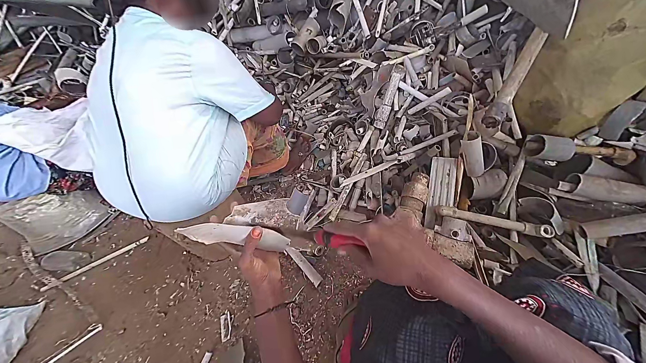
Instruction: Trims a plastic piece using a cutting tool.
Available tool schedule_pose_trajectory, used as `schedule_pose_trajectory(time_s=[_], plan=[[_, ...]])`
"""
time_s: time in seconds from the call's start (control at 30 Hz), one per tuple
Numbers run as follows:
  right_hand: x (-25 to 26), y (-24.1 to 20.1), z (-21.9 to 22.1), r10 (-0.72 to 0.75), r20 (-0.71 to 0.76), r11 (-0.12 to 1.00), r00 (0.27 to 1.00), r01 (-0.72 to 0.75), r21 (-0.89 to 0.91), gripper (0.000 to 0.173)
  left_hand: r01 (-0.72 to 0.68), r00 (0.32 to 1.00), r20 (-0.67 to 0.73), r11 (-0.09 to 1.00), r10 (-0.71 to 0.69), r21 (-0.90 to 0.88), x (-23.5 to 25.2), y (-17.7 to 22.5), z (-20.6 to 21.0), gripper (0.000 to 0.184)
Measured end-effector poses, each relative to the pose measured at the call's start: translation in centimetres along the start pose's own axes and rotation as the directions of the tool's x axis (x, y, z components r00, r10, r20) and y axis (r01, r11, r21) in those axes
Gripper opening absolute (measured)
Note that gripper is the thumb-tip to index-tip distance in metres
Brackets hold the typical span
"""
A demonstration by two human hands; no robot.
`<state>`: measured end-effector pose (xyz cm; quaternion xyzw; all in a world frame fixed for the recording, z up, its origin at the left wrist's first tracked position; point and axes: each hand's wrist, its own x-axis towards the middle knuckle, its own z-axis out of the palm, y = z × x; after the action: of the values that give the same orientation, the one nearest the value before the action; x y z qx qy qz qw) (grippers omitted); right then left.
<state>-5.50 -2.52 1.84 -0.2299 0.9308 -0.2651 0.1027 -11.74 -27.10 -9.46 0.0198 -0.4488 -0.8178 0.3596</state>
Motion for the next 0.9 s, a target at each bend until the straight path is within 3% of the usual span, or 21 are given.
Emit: schedule_pose_trajectory(time_s=[0.07,0.13,0.17,0.23,0.3,0.4,0.47,0.53,0.7,0.77,0.9], plan=[[0.3,0.0,-0.3,0.027,0.116,0.997,0.993,-0.019,-0.075,0.049,0.03,0.999,0.032,0.997,-0.028,-0.072,0.3,0.7,0.3,0.073],[0.1,0.3,-0.5,0.001,0.044,0.998,0.999,0.002,-0.059,0.048,0.117,0.992,-0.031,0.984,-0.122,-0.136,0.4,1.9,0.8,0.04],[0.0,0.5,-0.7,-0.028,-0.017,0.999,0.999,0.028,-0.038,0.048,0.17,0.982,-0.057,0.969,-0.183,-0.178,0.5,2.5,1.0,0.038],[-0.3,0.5,-0.9,-0.079,-0.107,0.997,0.991,0.08,0.005,0.047,0.234,0.971,0.033,0.92,-0.235,-0.316,0.5,3.3,0.1,0.053],[-0.6,0.5,-0.9,-0.074,-0.087,0.997,0.993,0.075,0.005,0.046,0.192,0.981,0.053,0.891,-0.187,-0.411,-0.1,2.6,-0.2,0.049],[-0.5,-0.3,0.0,0.044,0.02,0.998,0.999,-0.044,-0.04,0.048,0.059,0.989,-0.115,0.966,-0.09,-0.251,-1.4,1.1,1.2,0.047],[-0.2,-1.0,0.9,0.108,0.043,0.993,0.993,-0.106,-0.049,0.05,0.092,0.975,-0.183,0.98,-0.124,-0.176,-1.8,0.3,1.8,0.051],[-0.2,-1.4,1.7,0.146,0.063,0.989,0.987,-0.143,-0.049,0.051,0.143,0.961,-0.195,0.957,-0.195,-0.252,-1.7,0.0,2.2,0.048],[-1.1,-1.3,1.1,-0.008,0.228,0.981,0.974,-0.037,0.191,0.05,0.147,0.945,-0.266,0.972,-0.193,-0.184,-0.9,0.3,1.0,0.042],[-1.6,-1.5,0.1,0.022,0.265,0.994,0.964,-0.049,0.098,0.05,0.186,0.931,-0.273,0.958,-0.242,-0.216,-0.3,0.1,-0.4,0.042],[-1.2,-0.7,0.0,0.126,0.203,0.991,0.971,-0.113,-0.072,0.048,0.278,0.891,-0.271,0.909,-0.365,-0.311,0.1,0.2,-0.8,0.038]])
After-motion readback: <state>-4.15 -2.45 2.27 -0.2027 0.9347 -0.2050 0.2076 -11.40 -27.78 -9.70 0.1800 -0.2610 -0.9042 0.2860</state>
